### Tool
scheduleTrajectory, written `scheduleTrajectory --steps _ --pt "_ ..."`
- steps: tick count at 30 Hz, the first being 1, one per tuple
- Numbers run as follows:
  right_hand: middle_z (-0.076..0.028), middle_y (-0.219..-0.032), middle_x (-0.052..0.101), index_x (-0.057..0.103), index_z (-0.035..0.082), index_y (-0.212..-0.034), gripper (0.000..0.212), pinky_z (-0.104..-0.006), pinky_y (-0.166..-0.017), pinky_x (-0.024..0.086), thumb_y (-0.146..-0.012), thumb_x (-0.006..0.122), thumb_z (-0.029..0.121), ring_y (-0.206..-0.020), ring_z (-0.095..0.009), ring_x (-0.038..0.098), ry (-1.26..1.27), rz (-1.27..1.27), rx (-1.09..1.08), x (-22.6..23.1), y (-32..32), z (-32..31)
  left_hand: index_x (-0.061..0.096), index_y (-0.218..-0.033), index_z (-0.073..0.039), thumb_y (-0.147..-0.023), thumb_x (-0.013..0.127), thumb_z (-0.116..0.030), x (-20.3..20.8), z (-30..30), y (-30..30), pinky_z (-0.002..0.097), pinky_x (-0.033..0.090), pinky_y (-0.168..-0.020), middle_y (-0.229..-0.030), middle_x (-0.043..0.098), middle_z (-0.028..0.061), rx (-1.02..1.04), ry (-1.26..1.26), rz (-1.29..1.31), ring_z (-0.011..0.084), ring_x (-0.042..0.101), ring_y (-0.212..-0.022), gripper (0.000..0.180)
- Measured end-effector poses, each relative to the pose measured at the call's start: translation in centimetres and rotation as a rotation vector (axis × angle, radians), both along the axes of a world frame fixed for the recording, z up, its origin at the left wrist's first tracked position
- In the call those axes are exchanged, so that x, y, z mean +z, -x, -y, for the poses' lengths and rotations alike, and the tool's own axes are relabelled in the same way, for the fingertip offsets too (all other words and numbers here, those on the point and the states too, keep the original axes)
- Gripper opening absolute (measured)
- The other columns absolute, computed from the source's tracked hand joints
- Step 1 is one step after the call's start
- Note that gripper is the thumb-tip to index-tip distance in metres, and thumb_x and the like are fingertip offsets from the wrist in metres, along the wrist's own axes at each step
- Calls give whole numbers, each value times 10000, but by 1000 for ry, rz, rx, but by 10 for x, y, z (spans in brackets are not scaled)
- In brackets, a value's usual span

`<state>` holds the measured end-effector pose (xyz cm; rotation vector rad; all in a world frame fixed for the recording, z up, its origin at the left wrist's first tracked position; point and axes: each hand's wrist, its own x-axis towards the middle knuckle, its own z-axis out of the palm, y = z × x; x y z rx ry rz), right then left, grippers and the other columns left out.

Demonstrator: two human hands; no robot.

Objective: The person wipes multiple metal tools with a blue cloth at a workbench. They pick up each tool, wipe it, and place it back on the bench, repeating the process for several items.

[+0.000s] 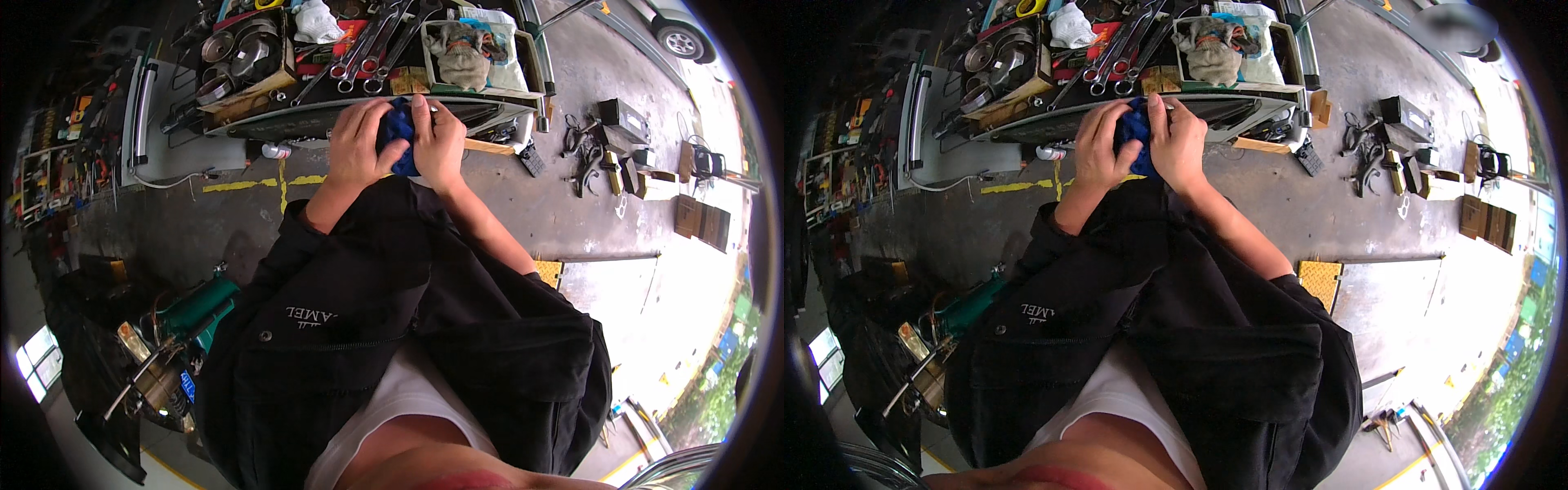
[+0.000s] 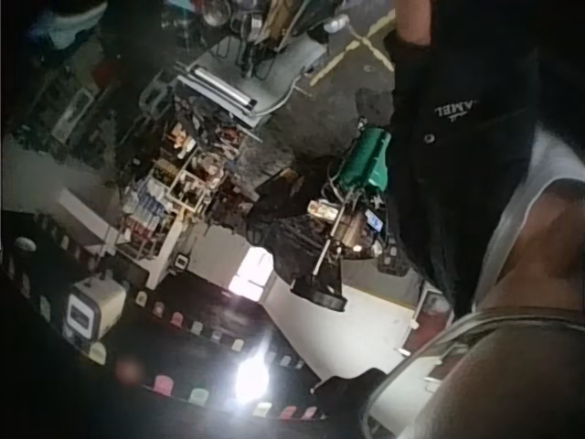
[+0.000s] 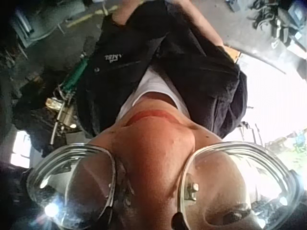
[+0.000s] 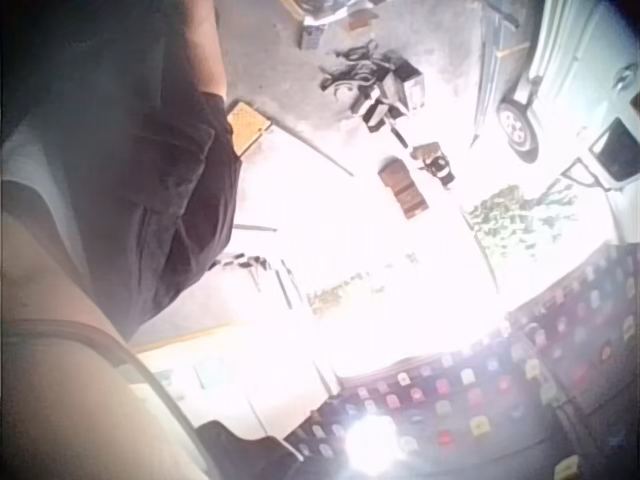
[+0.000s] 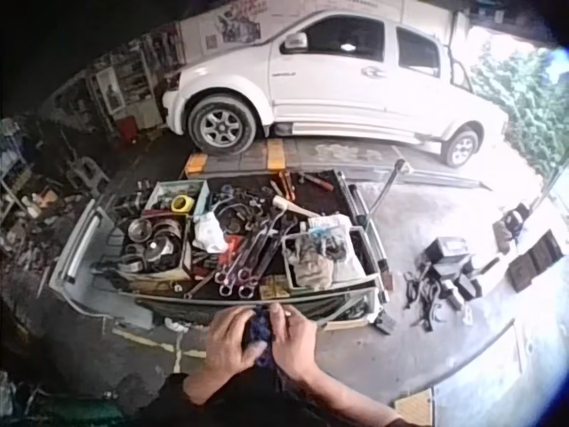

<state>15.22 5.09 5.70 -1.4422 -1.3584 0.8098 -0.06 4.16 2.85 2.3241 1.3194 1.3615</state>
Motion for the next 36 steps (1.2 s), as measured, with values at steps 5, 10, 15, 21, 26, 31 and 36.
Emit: scheduleTrajectory --steps 5,10,15,21,26,31,36 --pt "-205 -658 628 695 -9 -928 315 -387 -576 490 -1013 612 283 -592 -373 637 -44 -22 67 -10 -3 2 527 -1312 20 -629 868 -486 4 11 3 448 518 -952 -1241 608 199 -15 228 -251 394 627 -1093 916" --pt "-209 -851 660 680 1 -958 226 -409 -693 511 -975 652 225 -781 -403 639 -82 -9 279 -7 0 7 682 -1006 -44 -573 853 -221 -16 -1 18 436 564 -794 -958 701 140 42 211 -136 360 695 -891 499" --pt "-114 -879 664 691 -7 -957 278 -335 -728 481 -1016 609 253 -799 -238 618 -249 -21 459 -21 -19 -7 704 -1012 -18 -582 866 -311 -4 -3 36 447 551 -848 -1044 712 186 0 476 -214 376 689 -959 545" --pt "-43 -871 666 675 -13 -942 380 -256 -695 441 -1049 557 332 -759 -106 549 -187 -99 506 -8 -43 -21 709 -886 -82 -590 863 -364 -23 5 62 445 544 -747 -887 715 134 67 420 -220 374 677 -852 437" --pt "-110 -841 671 696 -11 -916 295 -340 -708 492 -1003 621 261 -757 -237 630 -207 -138 510 -13 -37 -24 700 -884 -63 -593 867 -355 -9 -3 55 455 540 -758 -872 707 150 -70 560 -252 386 673 -844 444" --pt "-153 -843 661 695 -8 -912 255 -373 -772 505 -975 648 234 -824 -318 638 -165 -94 637 -15 -7 -14 687 -945 -40 -619 861 -315 -9 -2 24 457 539 -764 -898 706 182 -162 599 -84 415 672 -863 461" --pt "-126 -1116 634 722 6 -1092 313 -352 -900 492 -997 624 288 -1016 -249 613 -236 -158 717 -27 -15 -21 696 -916 -34 -623 857 -278 -21 1 20 444 548 -755 -881 713 175 -171 500 55 384 690 -838 414"
